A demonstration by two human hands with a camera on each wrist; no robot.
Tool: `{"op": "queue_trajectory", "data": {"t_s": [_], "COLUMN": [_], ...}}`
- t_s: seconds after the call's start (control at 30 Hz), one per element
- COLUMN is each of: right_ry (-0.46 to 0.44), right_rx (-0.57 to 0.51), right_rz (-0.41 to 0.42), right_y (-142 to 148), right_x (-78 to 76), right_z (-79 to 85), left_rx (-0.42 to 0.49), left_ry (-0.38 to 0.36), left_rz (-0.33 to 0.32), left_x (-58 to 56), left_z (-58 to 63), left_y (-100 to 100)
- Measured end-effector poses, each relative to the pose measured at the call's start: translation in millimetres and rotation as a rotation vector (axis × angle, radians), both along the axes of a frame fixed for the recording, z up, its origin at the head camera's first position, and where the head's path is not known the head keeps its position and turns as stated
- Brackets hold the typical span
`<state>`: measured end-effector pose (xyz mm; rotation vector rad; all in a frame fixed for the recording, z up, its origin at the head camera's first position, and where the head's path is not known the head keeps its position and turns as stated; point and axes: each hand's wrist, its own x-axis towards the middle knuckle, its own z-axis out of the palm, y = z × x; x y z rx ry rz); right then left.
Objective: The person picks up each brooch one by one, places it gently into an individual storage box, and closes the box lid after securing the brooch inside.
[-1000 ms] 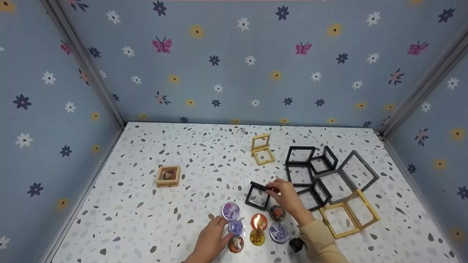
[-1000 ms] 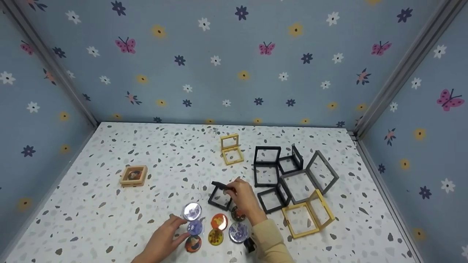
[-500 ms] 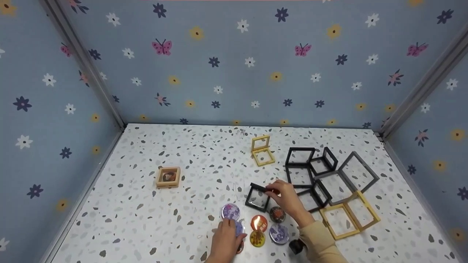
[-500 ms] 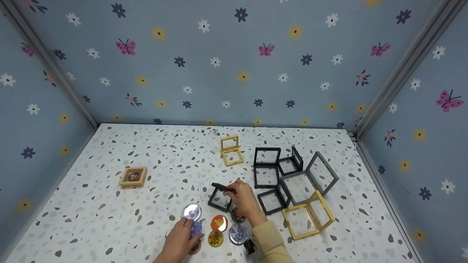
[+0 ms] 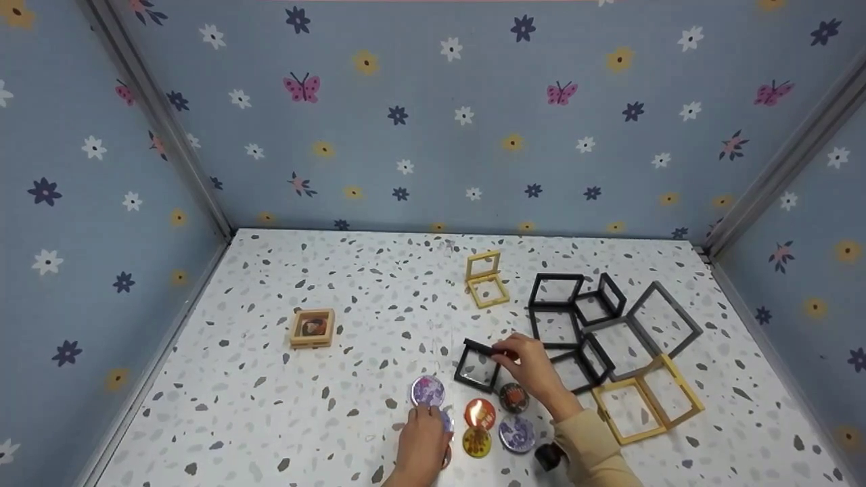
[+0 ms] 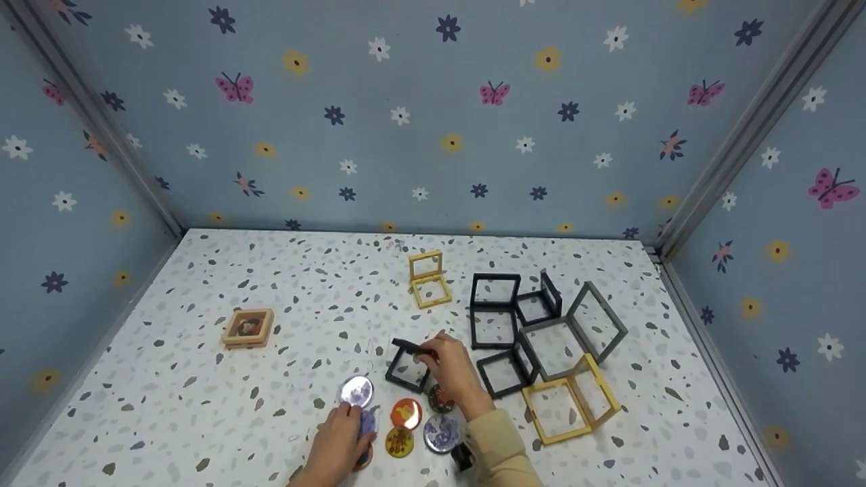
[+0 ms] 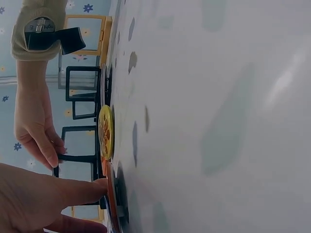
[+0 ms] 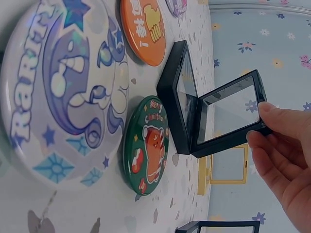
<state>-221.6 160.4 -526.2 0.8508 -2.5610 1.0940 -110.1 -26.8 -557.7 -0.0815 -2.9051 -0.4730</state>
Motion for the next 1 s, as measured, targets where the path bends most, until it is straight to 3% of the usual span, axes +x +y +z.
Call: {"op": "queue_trajectory", "data": {"t_s": [0.1,0.27,0.57,0.8,1.0], "right_ry": [-0.011,-0.02,-0.024,0.011,0.004], "right_rx": [0.003,0.001,0.003,-0.009,-0.016], "right_rz": [-0.004,-0.004,-0.005,0.001,-0.002], "right_y": [0,0,0,1,0], "right_x": [0.2,0.1,-0.3,-1.3,-1.2], "right_z": [0.1,0.1,1.7,-0.4,-1.0], "left_rx": [0.031,0.112,0.149,0.167,0.167], "left_ry": [-0.035,-0.155,-0.21,-0.117,-0.031], "left_rz": [0.027,0.049,0.031,-0.028,-0.092], "left_x": [-0.9,-3.9,-6.3,-10.1,-22.0], "left_z": [1.0,5.2,15.3,19.3,19.4], "left_y": [1,-2,-6,-5,0]}}
